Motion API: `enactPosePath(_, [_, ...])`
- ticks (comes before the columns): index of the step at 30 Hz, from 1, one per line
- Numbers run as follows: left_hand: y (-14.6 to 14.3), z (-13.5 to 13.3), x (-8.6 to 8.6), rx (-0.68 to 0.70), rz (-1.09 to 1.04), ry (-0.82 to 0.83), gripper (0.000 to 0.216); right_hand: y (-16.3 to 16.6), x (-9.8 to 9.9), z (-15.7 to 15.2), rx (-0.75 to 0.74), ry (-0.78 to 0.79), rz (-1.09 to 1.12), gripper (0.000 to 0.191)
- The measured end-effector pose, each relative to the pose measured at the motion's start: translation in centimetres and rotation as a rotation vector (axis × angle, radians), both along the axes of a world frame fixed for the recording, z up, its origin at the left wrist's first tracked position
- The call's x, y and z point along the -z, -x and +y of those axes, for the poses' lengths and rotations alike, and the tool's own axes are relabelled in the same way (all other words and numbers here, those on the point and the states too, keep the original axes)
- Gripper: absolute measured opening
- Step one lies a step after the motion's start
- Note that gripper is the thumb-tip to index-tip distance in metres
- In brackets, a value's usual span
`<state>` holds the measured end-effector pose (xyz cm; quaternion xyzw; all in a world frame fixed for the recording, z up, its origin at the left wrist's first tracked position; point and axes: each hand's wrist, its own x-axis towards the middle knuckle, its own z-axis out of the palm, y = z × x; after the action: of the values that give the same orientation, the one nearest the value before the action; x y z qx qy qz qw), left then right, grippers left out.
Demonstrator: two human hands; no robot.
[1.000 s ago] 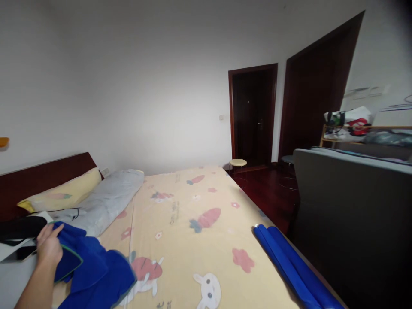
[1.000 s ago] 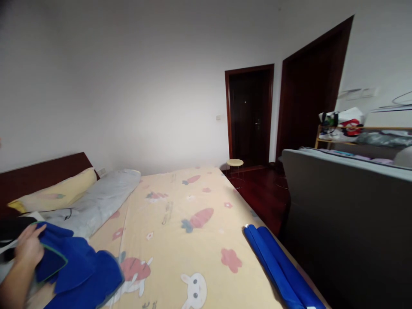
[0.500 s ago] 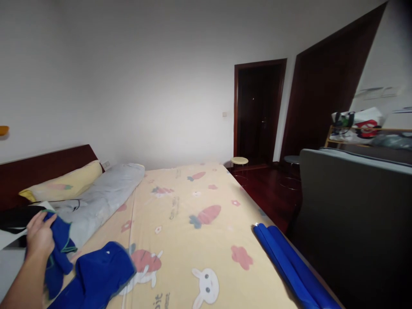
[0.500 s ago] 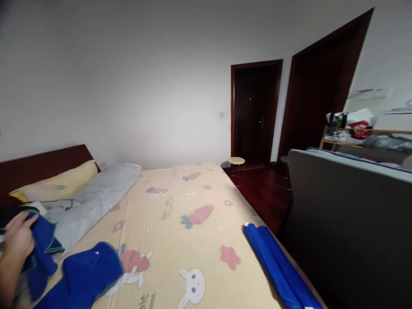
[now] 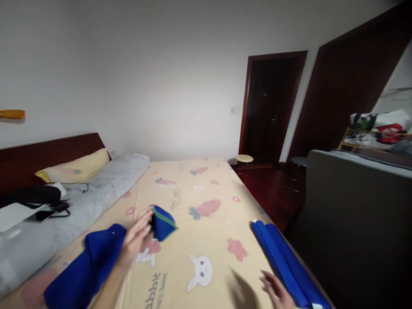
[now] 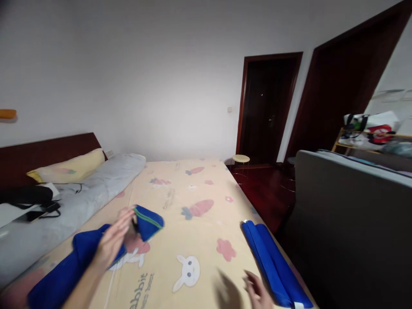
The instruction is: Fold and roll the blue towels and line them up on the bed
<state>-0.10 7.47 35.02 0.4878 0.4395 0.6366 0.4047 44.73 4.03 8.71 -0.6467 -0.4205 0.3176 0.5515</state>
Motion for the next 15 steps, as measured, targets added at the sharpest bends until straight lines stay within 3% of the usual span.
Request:
enactPosePath(4, [-8.0,-2.2,9.7,0.155,-0.269,0.238,0.043,11.0,-5.1,0.9,-0.385,-0.232,-0.122,0.058])
enactPosePath(6, [-11.2,-3.7,14.0,0.194,-0.377,0.34,0.038,14.2,-5.8,0.7,-0.488,-0.263,-0.172,0.063])
enactPosePath(8, [-13.2,-5.2,17.3,0.23,-0.44,0.422,0.037,15.5,-5.2,0.3,-0.545,-0.237,-0.226,0.051])
enactPosePath(11, [-14.0,-6.8,19.9,0.242,-0.448,0.467,0.039,15.7,-3.5,-0.6,-0.556,-0.174,-0.241,0.028])
enactPosePath(15, [-13.1,-7.6,20.9,0.158,-0.353,0.484,0.046,15.5,-2.1,-1.9,-0.479,-0.187,-0.126,0.028])
